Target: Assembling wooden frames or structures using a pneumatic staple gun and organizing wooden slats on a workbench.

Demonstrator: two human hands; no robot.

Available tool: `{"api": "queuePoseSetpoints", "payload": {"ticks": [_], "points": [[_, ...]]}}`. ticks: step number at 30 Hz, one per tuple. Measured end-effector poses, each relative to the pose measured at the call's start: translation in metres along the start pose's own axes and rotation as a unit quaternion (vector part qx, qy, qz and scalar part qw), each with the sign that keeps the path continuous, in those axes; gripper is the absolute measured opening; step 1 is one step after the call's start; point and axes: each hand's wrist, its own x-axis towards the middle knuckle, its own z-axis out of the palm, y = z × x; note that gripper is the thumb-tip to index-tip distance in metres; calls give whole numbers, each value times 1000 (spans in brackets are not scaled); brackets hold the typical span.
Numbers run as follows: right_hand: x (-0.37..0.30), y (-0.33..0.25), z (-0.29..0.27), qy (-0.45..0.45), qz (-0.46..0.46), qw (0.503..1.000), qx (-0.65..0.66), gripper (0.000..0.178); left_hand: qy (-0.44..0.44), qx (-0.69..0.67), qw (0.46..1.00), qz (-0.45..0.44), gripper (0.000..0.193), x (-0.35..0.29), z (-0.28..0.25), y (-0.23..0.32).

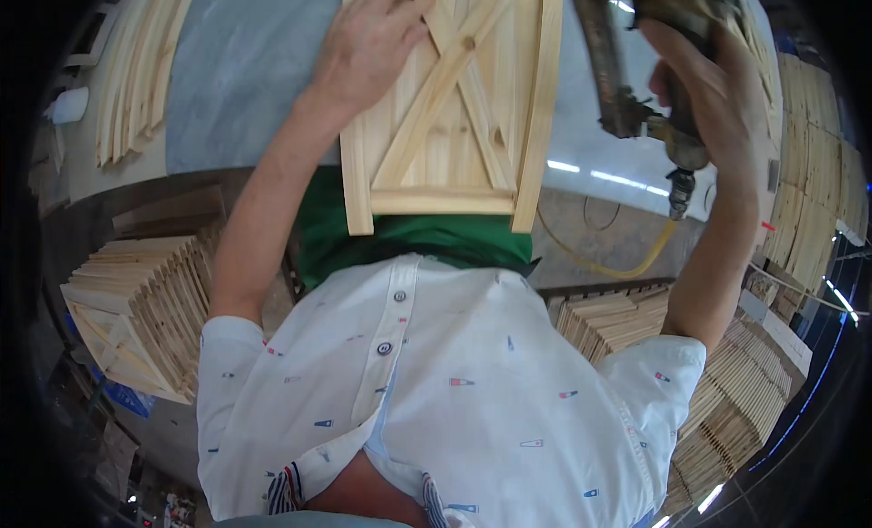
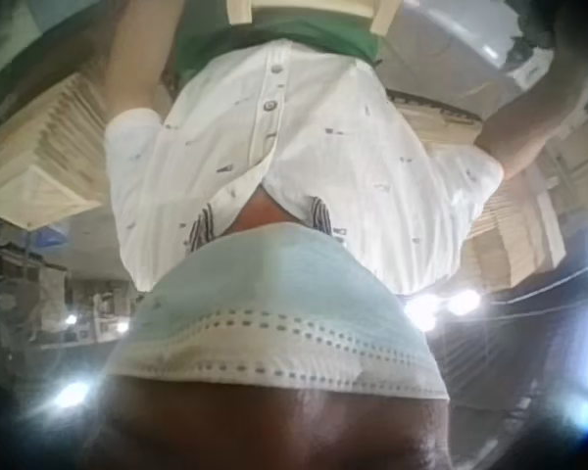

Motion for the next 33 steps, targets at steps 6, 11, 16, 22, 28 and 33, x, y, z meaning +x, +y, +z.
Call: {"api": "queuePoseSetpoints", "payload": {"ticks": [6,11,16,22,28,33], "points": [[60,-39,39,-95,-72,992,38,28,50,-31,998,-17,28,-8,9,2],[94,-90,67,-157,-56,985,-35,20,12,-53,997,-52,32,-5,1,6],[109,-101,81,-210,-62,976,-11,17,17,-63,996,-61,31,-6,2,5],[116,-95,90,-200,-78,977,-15,18,31,-59,997,-44,29,-5,5,4],[78,-114,66,-184,11,981,-59,24,43,-44,998,-31,29,-8,9,-1],[44,-34,53,-177,-113,977,-35,24,49,-40,998,-24,28,-4,10,0]]}}
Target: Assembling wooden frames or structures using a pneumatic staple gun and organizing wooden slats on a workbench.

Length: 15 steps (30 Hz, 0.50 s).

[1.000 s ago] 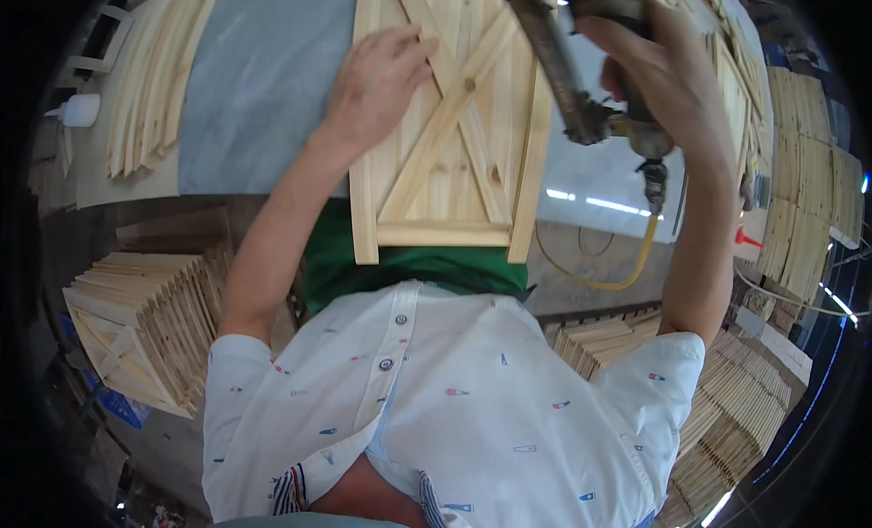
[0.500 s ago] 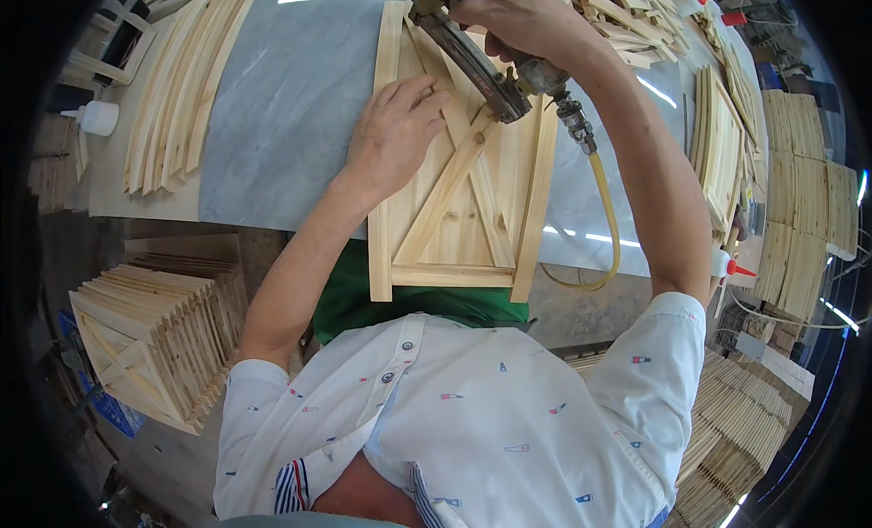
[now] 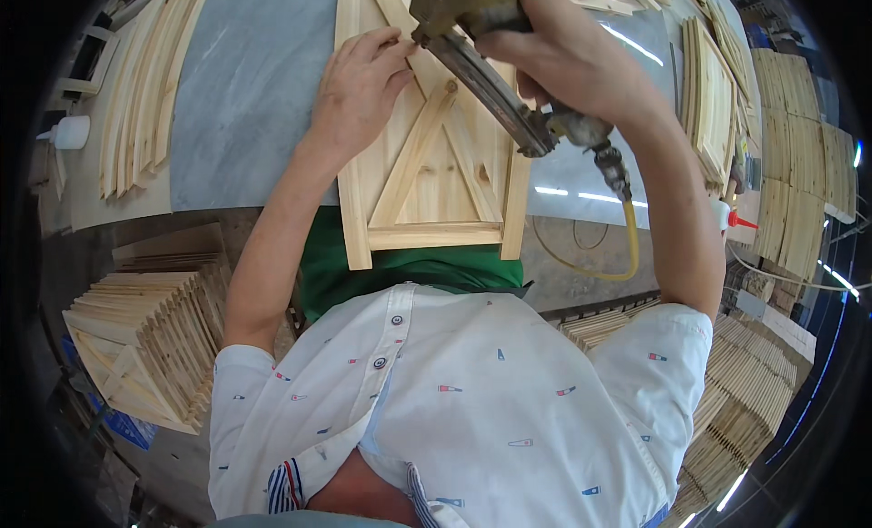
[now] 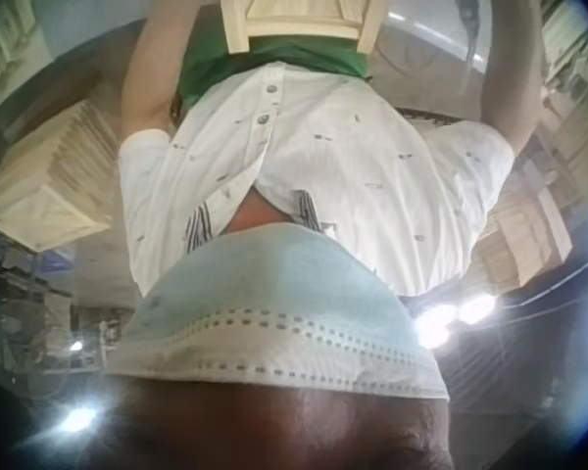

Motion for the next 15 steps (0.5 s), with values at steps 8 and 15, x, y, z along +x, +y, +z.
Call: {"api": "queuePoseSetpoints", "payload": {"ticks": [8,15], "points": [[-30,-5,13,-30,54,997,36,23,0,11,1000,9,27,-3,-1,-2],[-36,10,24,-5,57,998,-1,23,-43,32,998,21,29,3,-7,2]]}}
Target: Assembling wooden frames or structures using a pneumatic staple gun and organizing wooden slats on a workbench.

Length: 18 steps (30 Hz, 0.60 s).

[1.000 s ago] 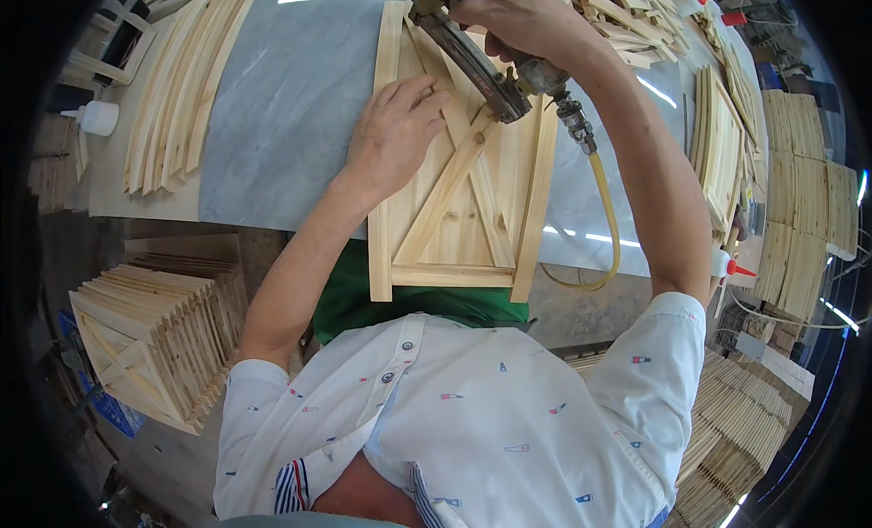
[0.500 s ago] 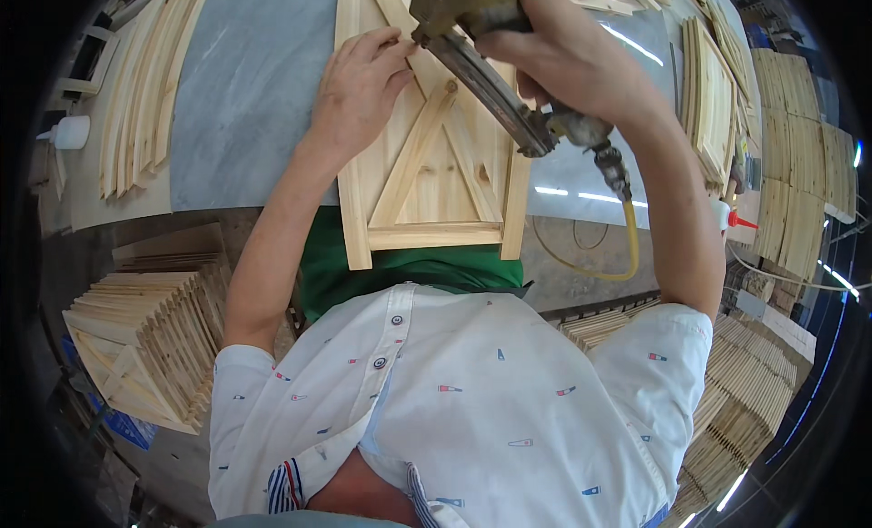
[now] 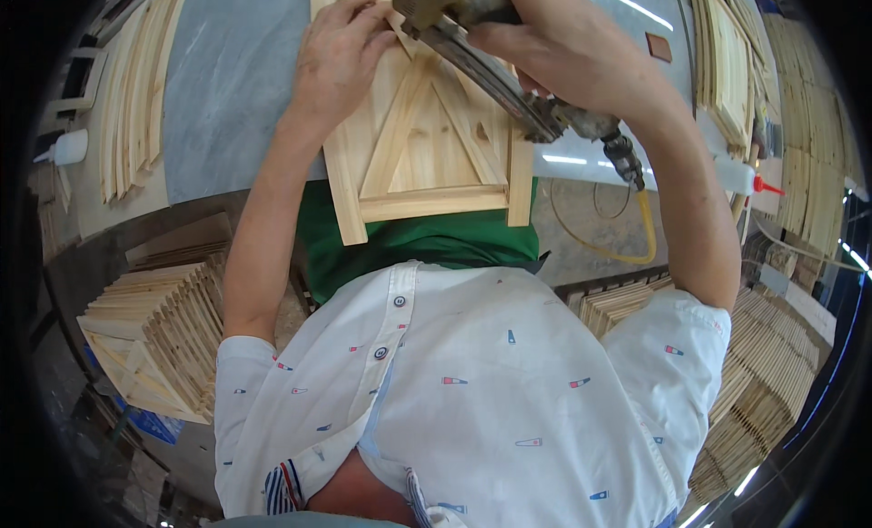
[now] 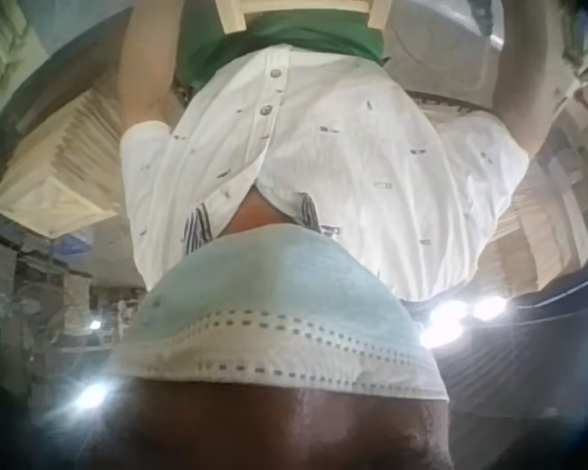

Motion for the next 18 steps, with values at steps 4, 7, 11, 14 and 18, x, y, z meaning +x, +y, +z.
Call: {"api": "queuePoseSetpoints", "payload": {"ticks": [4,7,11,14,18], "points": [[21,20,14,119,-502,832,204,27,-19,-52,997,-62,33,3,-7,5],[-23,-46,-18,-3,135,991,-20,26,11,9,1000,17,31,-3,1,-9],[-76,-28,-28,68,117,990,34,22,-22,-94,973,211,28,-5,-13,26],[-113,21,-13,97,99,989,56,23,-87,-109,970,200,27,-24,-11,53],[-135,36,7,119,112,982,90,26,-114,-115,969,185,27,-35,-5,58]]}}
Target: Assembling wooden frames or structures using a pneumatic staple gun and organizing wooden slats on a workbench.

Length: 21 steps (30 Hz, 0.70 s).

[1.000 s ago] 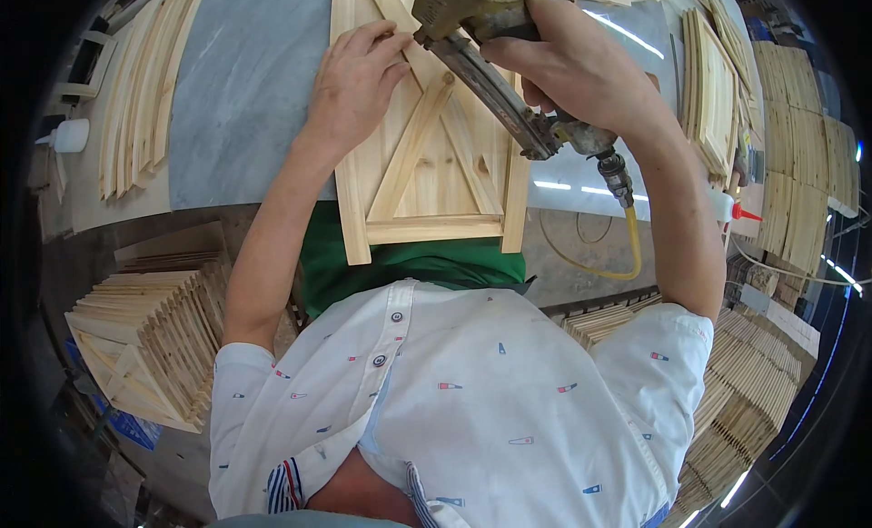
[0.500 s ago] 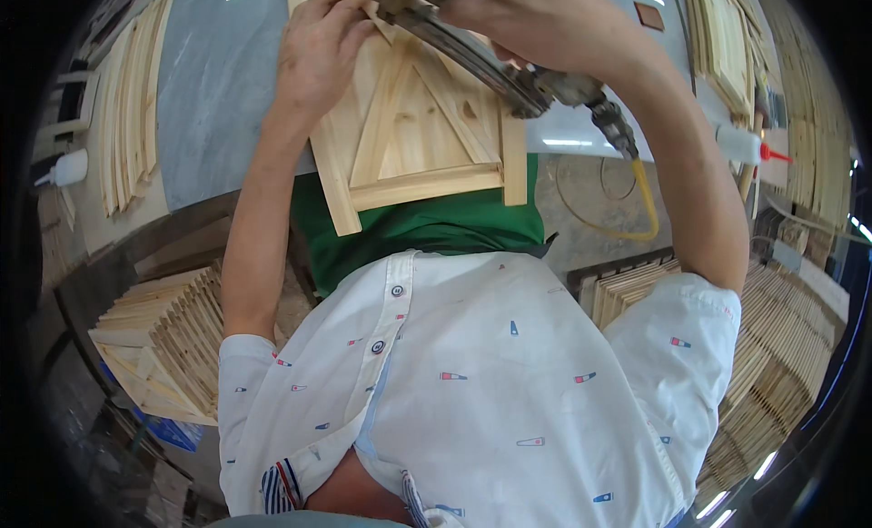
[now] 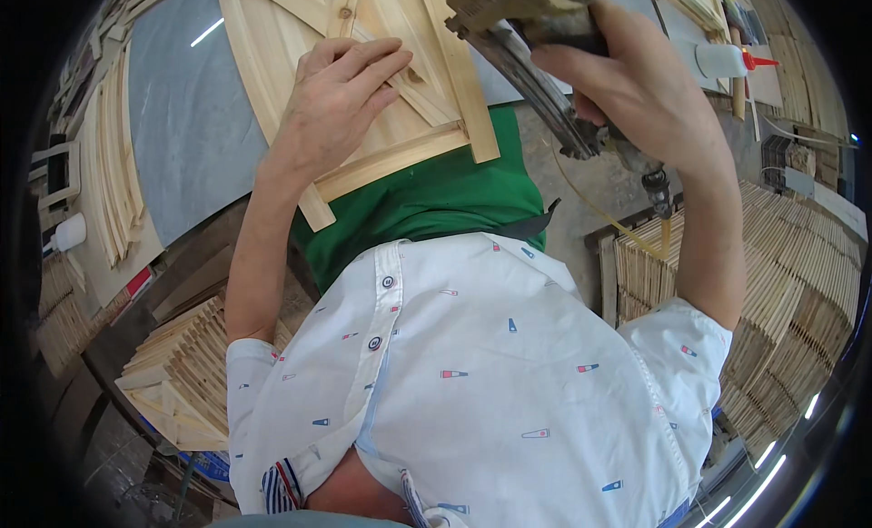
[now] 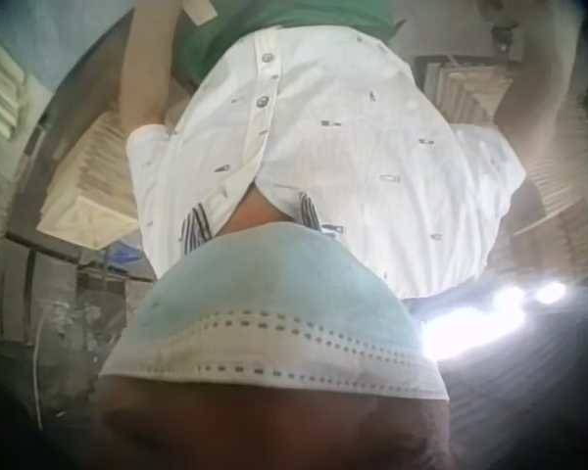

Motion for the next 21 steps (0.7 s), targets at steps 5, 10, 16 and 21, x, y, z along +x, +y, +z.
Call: {"api": "queuePoseSetpoints", "payload": {"ticks": [5,10,16,21], "points": [[-15,-7,2,-23,66,997,36,26,8,-9,1000,-2,28,2,4,-4],[-21,-14,6,-33,89,994,48,25,15,-17,1000,-10,28,0,7,-4],[-24,-21,9,-33,70,996,48,24,30,-20,999,4,26,2,7,-5],[-26,-23,11,-46,40,997,51,25,6,-7,1000,-4,30,1,0,-1]]}}
